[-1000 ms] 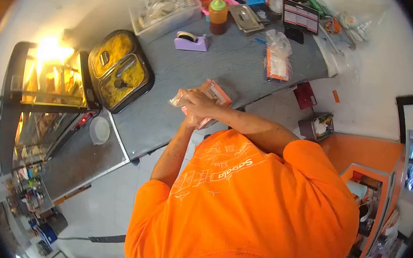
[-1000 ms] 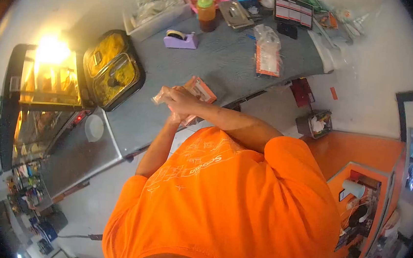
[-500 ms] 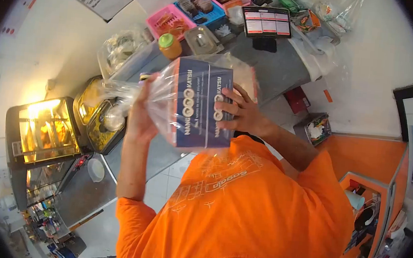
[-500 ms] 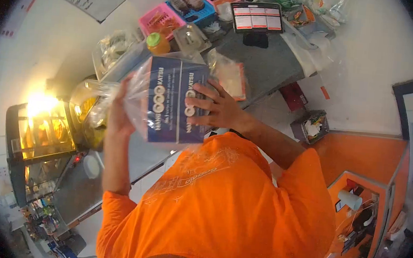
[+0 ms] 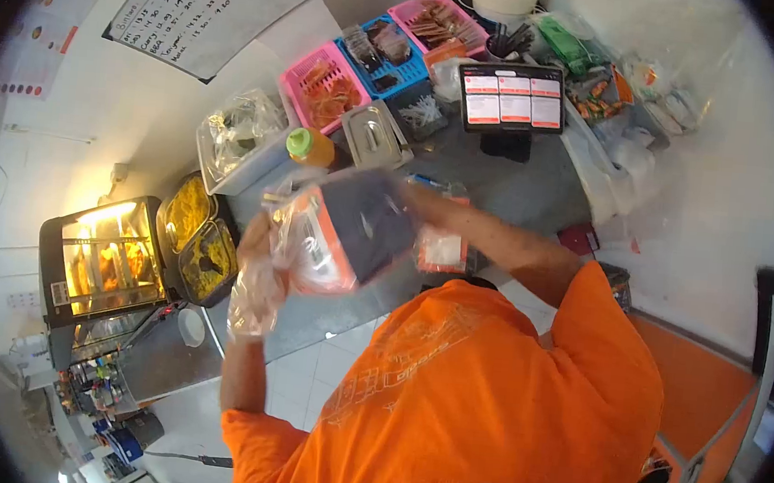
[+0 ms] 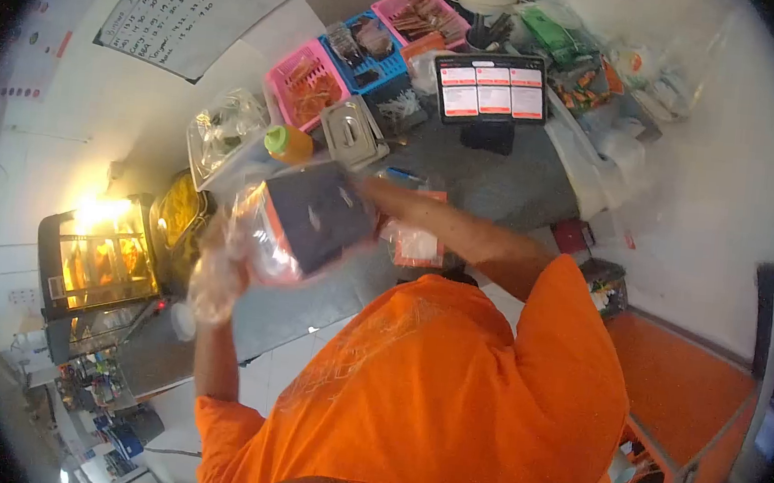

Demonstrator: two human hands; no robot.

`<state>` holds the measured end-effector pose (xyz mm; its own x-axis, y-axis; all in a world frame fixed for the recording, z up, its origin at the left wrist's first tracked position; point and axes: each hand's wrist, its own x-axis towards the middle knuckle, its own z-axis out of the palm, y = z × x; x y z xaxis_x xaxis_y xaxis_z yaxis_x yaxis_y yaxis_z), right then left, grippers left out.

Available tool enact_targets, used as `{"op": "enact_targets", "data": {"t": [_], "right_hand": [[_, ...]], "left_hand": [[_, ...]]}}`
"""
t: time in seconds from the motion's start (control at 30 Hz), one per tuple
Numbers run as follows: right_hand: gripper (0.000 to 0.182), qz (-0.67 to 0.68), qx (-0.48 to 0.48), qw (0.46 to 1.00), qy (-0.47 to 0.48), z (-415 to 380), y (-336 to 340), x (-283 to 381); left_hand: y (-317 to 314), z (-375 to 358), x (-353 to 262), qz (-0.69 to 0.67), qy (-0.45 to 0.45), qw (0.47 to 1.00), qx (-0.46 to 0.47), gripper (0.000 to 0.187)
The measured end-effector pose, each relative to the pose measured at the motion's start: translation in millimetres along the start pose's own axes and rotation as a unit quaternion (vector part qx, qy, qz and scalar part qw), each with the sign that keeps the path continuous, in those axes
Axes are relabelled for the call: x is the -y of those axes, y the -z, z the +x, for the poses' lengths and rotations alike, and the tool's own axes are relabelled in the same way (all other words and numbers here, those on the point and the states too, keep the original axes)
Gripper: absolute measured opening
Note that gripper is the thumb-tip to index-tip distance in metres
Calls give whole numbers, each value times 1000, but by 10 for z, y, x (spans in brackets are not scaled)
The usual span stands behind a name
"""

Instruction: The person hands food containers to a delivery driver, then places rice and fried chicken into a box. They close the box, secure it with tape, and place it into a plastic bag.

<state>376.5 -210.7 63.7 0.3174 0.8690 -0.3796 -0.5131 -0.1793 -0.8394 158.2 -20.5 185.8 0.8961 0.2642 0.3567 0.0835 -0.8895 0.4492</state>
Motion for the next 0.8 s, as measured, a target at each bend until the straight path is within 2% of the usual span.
{"op": "enact_targets", "data": {"t": [0.03,0.07,0.1,0.13,0.17,0.2,0.3,0.33,0.37,0.4,0.5,0.53,0.6,0.7,0.8], "right_hand": [[40,-161,-68,982,76,322,264,-12],[31,-348,-141,906,197,655,556,75],[28,-436,-186,853,217,926,817,179],[26,-519,-230,789,236,1235,1120,293],[20,-614,-221,742,158,1822,1576,38],[18,-600,-244,749,138,1901,1628,85],[17,-636,-256,714,141,2327,1854,-149],[18,-642,-237,724,86,2257,1769,-52],[17,-645,-243,719,91,2278,1752,-72],[16,-648,-249,714,96,2320,1753,-119],[16,-677,-227,695,90,2346,1735,-108],[16,-676,-227,695,93,2332,1704,-86],[15,-670,-230,699,92,2188,1604,51],[12,-531,-275,728,333,1881,1546,58],[12,-475,-386,646,456,954,1343,184]], "left_hand": [[-50,-78,-36,-45,-19,999,-6,37],[-170,-265,40,-63,10,998,-15,40],[-310,-498,149,-70,56,996,-25,42],[-487,-797,299,-50,145,987,-35,45],[-673,-1075,423,-30,241,969,-41,48],[-858,-1281,504,-12,336,940,-48,51],[-1313,-1444,454,-53,561,819,-106,59],[-1421,-1263,291,-108,610,766,-174,65],[-1541,-1149,183,-164,652,701,-238,72],[-1637,-1179,166,-198,647,702,-224,79],[-2088,-1610,452,-202,659,691,-221,80],[-1991,-1505,362,-197,717,638,-199,78],[-1995,-1539,391,-214,708,647,-188,78],[-1935,-1621,434,-246,681,671,-163,80],[-1857,-1456,320,-270,660,685,-149,80]]}}
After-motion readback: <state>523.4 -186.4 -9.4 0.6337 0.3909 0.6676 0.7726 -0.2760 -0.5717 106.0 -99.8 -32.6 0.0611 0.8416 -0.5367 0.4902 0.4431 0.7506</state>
